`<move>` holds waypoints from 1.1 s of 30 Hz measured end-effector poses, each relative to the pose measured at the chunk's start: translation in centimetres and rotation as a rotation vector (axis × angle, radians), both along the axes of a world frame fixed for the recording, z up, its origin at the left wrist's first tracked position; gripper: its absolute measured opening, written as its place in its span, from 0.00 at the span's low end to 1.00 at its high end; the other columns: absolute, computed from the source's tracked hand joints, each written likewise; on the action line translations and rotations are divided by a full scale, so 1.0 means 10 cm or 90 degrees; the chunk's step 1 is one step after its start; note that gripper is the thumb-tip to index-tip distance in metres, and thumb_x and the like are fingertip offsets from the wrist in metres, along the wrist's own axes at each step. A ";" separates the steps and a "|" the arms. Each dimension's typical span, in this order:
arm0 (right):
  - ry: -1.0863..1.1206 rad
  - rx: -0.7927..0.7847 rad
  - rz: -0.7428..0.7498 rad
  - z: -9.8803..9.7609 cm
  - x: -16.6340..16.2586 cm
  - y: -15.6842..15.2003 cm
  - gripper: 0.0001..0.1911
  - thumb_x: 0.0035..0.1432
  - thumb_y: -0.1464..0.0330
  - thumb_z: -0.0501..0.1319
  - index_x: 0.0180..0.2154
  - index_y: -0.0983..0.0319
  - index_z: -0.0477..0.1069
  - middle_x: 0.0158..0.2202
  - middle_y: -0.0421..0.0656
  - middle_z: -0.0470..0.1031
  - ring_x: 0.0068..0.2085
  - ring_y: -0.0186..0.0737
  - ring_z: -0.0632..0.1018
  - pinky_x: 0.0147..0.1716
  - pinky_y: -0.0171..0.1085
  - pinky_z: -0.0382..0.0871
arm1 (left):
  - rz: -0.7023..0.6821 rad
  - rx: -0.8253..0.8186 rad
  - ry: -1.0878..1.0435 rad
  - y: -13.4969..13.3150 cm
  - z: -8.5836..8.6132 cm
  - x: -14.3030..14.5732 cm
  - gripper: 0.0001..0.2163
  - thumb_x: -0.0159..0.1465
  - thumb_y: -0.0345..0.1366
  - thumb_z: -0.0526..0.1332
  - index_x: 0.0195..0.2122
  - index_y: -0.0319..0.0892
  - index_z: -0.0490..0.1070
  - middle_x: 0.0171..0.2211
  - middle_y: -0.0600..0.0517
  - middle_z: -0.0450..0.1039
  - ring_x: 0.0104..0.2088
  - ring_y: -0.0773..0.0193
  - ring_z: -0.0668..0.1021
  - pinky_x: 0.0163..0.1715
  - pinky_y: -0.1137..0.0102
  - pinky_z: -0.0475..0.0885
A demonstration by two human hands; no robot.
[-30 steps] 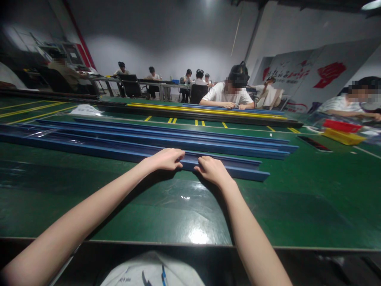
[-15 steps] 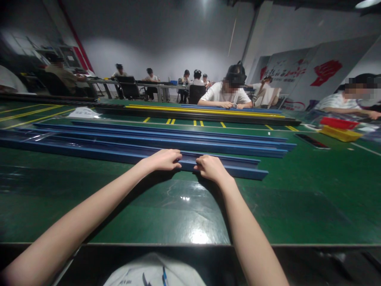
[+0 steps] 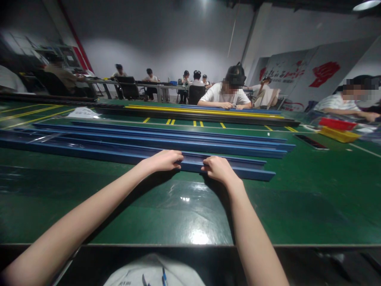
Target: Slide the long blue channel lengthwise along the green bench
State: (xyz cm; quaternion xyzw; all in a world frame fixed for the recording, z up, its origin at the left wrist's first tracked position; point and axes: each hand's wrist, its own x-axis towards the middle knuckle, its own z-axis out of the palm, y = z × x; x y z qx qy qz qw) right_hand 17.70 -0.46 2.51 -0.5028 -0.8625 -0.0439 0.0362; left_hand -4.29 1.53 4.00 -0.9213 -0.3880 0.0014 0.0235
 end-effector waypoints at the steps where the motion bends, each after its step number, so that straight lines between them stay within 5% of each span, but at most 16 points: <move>1: -0.001 0.001 -0.002 0.00 0.01 0.00 0.10 0.56 0.65 0.52 0.27 0.60 0.69 0.33 0.45 0.75 0.36 0.39 0.74 0.28 0.32 0.55 | -0.001 0.000 0.002 0.00 0.00 0.00 0.05 0.59 0.37 0.57 0.33 0.43 0.69 0.38 0.50 0.71 0.38 0.61 0.74 0.29 0.72 0.65; 33: -0.012 0.000 -0.025 -0.01 0.02 -0.01 0.11 0.56 0.65 0.52 0.27 0.61 0.68 0.33 0.45 0.75 0.36 0.39 0.74 0.28 0.32 0.55 | 0.048 0.031 -0.004 0.05 -0.05 -0.02 0.10 0.56 0.42 0.61 0.30 0.40 0.72 0.33 0.46 0.75 0.36 0.57 0.76 0.29 0.72 0.66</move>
